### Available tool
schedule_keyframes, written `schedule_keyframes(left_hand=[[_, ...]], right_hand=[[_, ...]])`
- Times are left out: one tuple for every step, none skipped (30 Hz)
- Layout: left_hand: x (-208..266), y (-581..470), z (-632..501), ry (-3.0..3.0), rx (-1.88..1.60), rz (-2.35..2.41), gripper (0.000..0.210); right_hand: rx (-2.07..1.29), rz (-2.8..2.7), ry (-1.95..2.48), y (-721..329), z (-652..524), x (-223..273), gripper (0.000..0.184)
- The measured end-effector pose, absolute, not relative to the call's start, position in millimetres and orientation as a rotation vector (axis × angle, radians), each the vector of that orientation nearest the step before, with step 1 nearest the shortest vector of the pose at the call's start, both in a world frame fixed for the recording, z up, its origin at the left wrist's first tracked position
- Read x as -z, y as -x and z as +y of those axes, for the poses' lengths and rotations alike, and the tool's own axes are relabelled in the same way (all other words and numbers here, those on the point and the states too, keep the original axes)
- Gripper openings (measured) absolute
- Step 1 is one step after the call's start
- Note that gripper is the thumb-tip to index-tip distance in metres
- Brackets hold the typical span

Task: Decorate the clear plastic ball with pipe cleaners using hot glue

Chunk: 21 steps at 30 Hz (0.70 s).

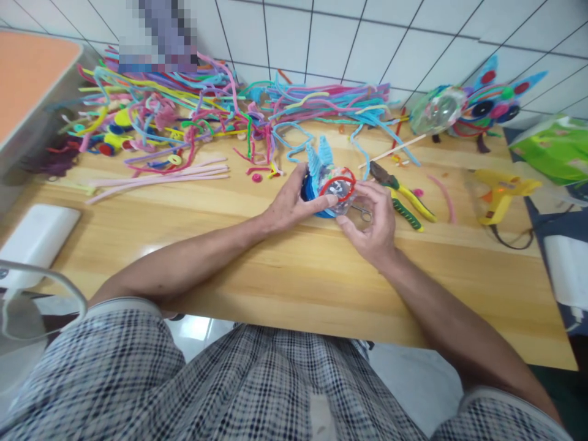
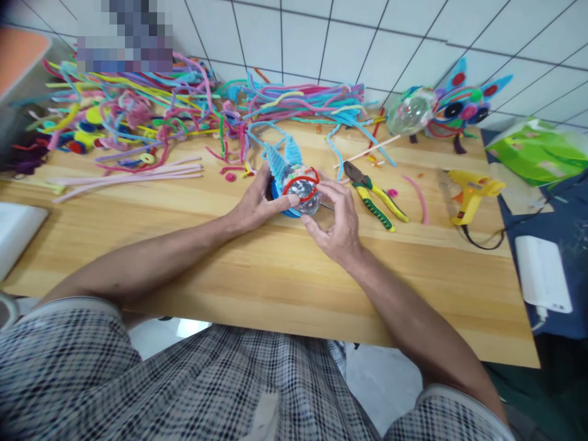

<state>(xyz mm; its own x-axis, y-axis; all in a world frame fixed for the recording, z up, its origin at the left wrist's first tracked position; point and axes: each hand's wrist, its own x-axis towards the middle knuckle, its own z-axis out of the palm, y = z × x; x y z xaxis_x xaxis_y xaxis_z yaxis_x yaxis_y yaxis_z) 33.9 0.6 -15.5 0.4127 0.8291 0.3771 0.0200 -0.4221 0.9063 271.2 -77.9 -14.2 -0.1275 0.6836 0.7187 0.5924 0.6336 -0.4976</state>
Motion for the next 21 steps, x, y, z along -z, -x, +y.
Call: schedule_keyframes(left_hand=[[16.1, -33.6, 0.8, -1.762, -1.120, 0.733, 0.088], [16.9, -33.3, 1.1, -1.763, -1.118, 0.730, 0.088], [17.8, -33.0, 1.6, -1.764, -1.112, 0.731, 0.088], [18.7, -32.8, 2.2, -1.764, -1.101, 0.738, 0.088], [19.4, -32.5, 2.8, -1.763, -1.087, 0.749, 0.088], [19.8, -32.3, 3.2, -1.761, -1.074, 0.758, 0.088], [19.9, -32.1, 3.3, -1.757, -1.063, 0.765, 0.088], [19.6, -31.9, 3.2, -1.751, -1.058, 0.770, 0.088], [18.8, -31.7, 2.9, -1.744, -1.056, 0.773, 0.087], [17.7, -31.6, 2.3, -1.736, -1.056, 0.775, 0.087], [16.3, -31.6, 1.6, -1.730, -1.055, 0.776, 0.086], [14.8, -31.6, 0.8, -1.722, -1.053, 0.779, 0.085], [13.3, -31.8, 0.1, -1.713, -1.051, 0.782, 0.085], [11.9, -32.1, -0.6, -1.703, -1.049, 0.785, 0.084], [10.6, -32.5, -1.1, -1.695, -1.048, 0.787, 0.084], [9.6, -32.9, -1.4, -1.686, -1.047, 0.787, 0.084], [8.7, -33.3, -1.7, -1.679, -1.046, 0.788, 0.084], [8.0, -33.5, -1.8, -1.675, -1.044, 0.788, 0.084], [7.5, -33.7, -1.8, -1.674, -1.039, 0.788, 0.085], [7.2, -33.7, -1.7, -1.675, -1.034, 0.787, 0.086], [7.0, -33.7, -1.5, -1.677, -1.026, 0.784, 0.088]], right_hand=[[-0.110, -1.814, 1.035, -270.5, -77.7, 15.9, 0.073], [-0.108, -1.820, 1.039, -269.7, -77.3, 17.6, 0.078], [-0.099, -1.824, 1.040, -268.9, -77.0, 19.1, 0.081], [-0.083, -1.824, 1.038, -268.1, -76.7, 20.2, 0.083], [-0.061, -1.823, 1.035, -267.5, -76.4, 21.0, 0.084], [-0.040, -1.822, 1.032, -267.0, -76.2, 21.5, 0.084], [-0.023, -1.824, 1.032, -266.8, -76.1, 21.7, 0.084], [-0.013, -1.829, 1.037, -266.8, -76.2, 21.7, 0.083], [-0.009, -1.836, 1.049, -267.0, -76.4, 21.6, 0.083], [-0.008, -1.843, 1.066, -267.4, -76.8, 21.4, 0.082], [-0.008, -1.849, 1.084, -267.7, -77.2, 21.2, 0.081], [-0.007, -1.855, 1.097, -268.1, -77.5, 20.9, 0.080], [-0.002, -1.860, 1.101, -268.3, -77.8, 20.7, 0.080], [0.006, -1.862, 1.095, -268.4, -78.0, 20.5, 0.080], [0.017, -1.865, 1.083, -268.4, -78.0, 20.3, 0.080], [0.028, -1.866, 1.070, -268.2, -78.0, 20.1, 0.080], [0.037, -1.866, 1.060, -267.9, -78.0, 20.0, 0.081], [0.044, -1.865, 1.054, -267.6, -77.9, 19.9, 0.081], [0.048, -1.865, 1.054, -267.3, -78.0, 19.9, 0.081], [0.049, -1.864, 1.057, -267.1, -78.1, 20.0, 0.081], [0.047, -1.861, 1.063, -267.0, -78.2, 20.2, 0.082]])
